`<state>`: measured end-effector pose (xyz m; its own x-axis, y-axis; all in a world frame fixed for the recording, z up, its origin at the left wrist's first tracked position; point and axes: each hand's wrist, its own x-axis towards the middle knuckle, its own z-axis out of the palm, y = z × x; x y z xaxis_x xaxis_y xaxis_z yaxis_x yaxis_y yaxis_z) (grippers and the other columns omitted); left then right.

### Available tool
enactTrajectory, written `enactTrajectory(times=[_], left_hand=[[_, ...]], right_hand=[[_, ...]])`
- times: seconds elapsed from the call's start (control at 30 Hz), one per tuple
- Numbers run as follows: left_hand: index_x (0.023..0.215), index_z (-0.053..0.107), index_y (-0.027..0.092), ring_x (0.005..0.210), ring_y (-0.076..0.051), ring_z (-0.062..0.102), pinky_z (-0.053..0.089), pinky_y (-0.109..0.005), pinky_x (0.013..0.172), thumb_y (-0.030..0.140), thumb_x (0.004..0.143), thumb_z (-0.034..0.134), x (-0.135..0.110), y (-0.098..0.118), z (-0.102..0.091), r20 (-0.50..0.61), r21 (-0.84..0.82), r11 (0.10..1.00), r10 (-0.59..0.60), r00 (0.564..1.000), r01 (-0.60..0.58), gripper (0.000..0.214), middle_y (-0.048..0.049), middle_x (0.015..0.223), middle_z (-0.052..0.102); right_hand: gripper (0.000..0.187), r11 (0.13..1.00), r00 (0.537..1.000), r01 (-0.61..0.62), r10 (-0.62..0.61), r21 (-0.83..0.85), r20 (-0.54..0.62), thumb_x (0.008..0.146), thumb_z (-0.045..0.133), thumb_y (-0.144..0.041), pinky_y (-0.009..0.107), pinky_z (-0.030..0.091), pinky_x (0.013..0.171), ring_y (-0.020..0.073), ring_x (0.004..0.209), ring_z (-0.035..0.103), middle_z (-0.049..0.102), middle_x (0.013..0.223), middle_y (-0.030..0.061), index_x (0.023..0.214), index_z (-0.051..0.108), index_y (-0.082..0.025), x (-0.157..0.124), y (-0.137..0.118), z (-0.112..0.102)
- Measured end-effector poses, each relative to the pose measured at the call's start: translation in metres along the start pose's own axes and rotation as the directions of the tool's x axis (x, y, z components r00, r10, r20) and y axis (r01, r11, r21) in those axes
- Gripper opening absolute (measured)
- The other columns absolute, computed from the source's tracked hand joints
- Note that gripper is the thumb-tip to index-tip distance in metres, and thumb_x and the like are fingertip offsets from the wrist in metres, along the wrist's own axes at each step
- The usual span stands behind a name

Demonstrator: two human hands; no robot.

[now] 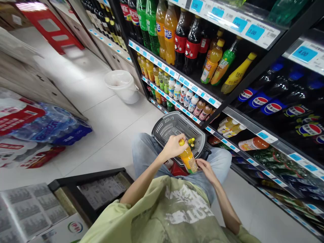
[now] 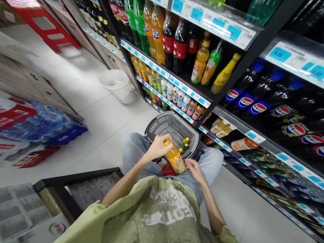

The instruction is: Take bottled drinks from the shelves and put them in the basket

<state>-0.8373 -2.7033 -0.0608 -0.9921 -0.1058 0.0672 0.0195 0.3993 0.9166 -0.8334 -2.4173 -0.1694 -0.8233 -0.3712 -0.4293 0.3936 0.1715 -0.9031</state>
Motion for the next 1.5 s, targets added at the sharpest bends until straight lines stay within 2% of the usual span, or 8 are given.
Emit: enactTrajectory(times=[0.07,0.13,0.17,0.23,0.43,0.73,1.17,1.5], left_hand=[[0.076,0.054,0.022,0.056,-0.011,0.045,0.036,-0.025,0.064,0.032,0.084,0.061,0.004,-0.015,0.007,-0.008,0.097,0.995,-0.027,1.000,0.028,0.014,0.0064,0.059,0.047],[0.080,0.055,0.023,0.058,-0.014,0.050,0.038,-0.027,0.067,0.030,0.085,0.062,0.012,-0.037,0.016,-0.026,0.211,0.974,-0.082,0.996,0.086,0.011,0.0057,0.059,0.049],[0.083,0.057,0.023,0.060,-0.015,0.054,0.039,-0.027,0.069,0.029,0.087,0.062,0.016,-0.050,0.021,-0.039,0.262,0.957,-0.118,0.992,0.124,0.009,0.0048,0.061,0.051],[0.088,0.059,0.023,0.067,-0.019,0.062,0.042,-0.028,0.073,0.028,0.090,0.062,0.026,-0.079,0.030,-0.068,0.344,0.915,-0.199,0.978,0.210,0.006,0.0020,0.065,0.059],[0.110,0.065,0.018,0.095,-0.025,0.075,0.048,-0.030,0.084,0.032,0.101,0.060,0.044,-0.164,0.060,-0.034,0.524,0.775,-0.395,0.918,0.353,0.018,-0.0101,0.098,0.078],[0.116,0.067,0.017,0.107,-0.026,0.075,0.050,-0.029,0.090,0.029,0.097,0.069,0.050,-0.249,0.104,0.348,0.706,0.698,-0.489,0.800,0.120,0.023,-0.0130,0.109,0.079],[0.128,0.064,0.014,0.103,-0.028,0.076,0.055,-0.034,0.090,0.023,0.097,0.067,0.058,-0.314,0.171,0.557,0.786,0.605,-0.604,0.570,-0.127,0.033,-0.0166,0.110,0.076],[0.140,0.057,0.005,0.110,-0.031,0.075,0.056,-0.033,0.089,0.028,0.104,0.059,0.062,-0.335,0.200,0.538,0.828,0.538,-0.684,0.493,-0.158,0.043,-0.0236,0.114,0.072]], right_hand=[[0.033,0.922,0.974,0.120,-0.181,-0.367,-0.136,0.083,0.078,-0.052,0.039,0.059,0.089,0.0276,0.104,0.070,0.079,0.108,0.0099,0.099,0.080,-0.024,0.016,-0.003,-0.043],[0.027,0.634,0.901,0.155,-0.405,-0.758,-0.154,0.088,0.064,-0.045,0.048,0.058,0.097,0.0320,0.107,0.071,0.079,0.106,0.0141,0.090,0.080,-0.023,0.031,0.002,-0.084],[0.025,0.524,0.884,0.167,-0.455,-0.835,-0.109,0.088,0.060,-0.041,0.049,0.057,0.098,0.0321,0.104,0.071,0.080,0.101,0.0145,0.085,0.078,-0.023,0.038,0.006,-0.100],[0.021,0.473,0.873,0.174,-0.480,-0.863,-0.087,0.084,0.059,-0.035,0.049,0.056,0.098,0.0314,0.097,0.072,0.080,0.093,0.0133,0.078,0.075,-0.023,0.048,0.016,-0.121],[0.022,0.568,0.818,0.147,-0.530,-0.810,-0.223,0.088,0.053,-0.031,0.045,0.055,0.095,0.0287,0.091,0.071,0.077,0.088,0.0116,0.078,0.070,-0.022,0.058,0.038,-0.134],[0.014,0.542,0.754,0.151,-0.604,-0.827,-0.258,0.083,0.057,-0.020,0.037,0.053,0.087,0.0234,0.082,0.066,0.071,0.079,0.0066,0.073,0.066,-0.022,0.060,0.039,-0.132],[0.013,0.570,0.727,0.154,-0.619,-0.807,-0.298,0.083,0.057,-0.016,0.034,0.051,0.083,0.0197,0.076,0.063,0.068,0.074,0.0033,0.073,0.062,-0.023,0.060,0.035,-0.129],[0.014,0.582,0.717,0.132,-0.615,-0.802,-0.328,0.083,0.058,-0.016,0.033,0.050,0.081,0.0182,0.075,0.061,0.066,0.074,0.0024,0.072,0.062,-0.023,0.060,0.030,-0.127]])
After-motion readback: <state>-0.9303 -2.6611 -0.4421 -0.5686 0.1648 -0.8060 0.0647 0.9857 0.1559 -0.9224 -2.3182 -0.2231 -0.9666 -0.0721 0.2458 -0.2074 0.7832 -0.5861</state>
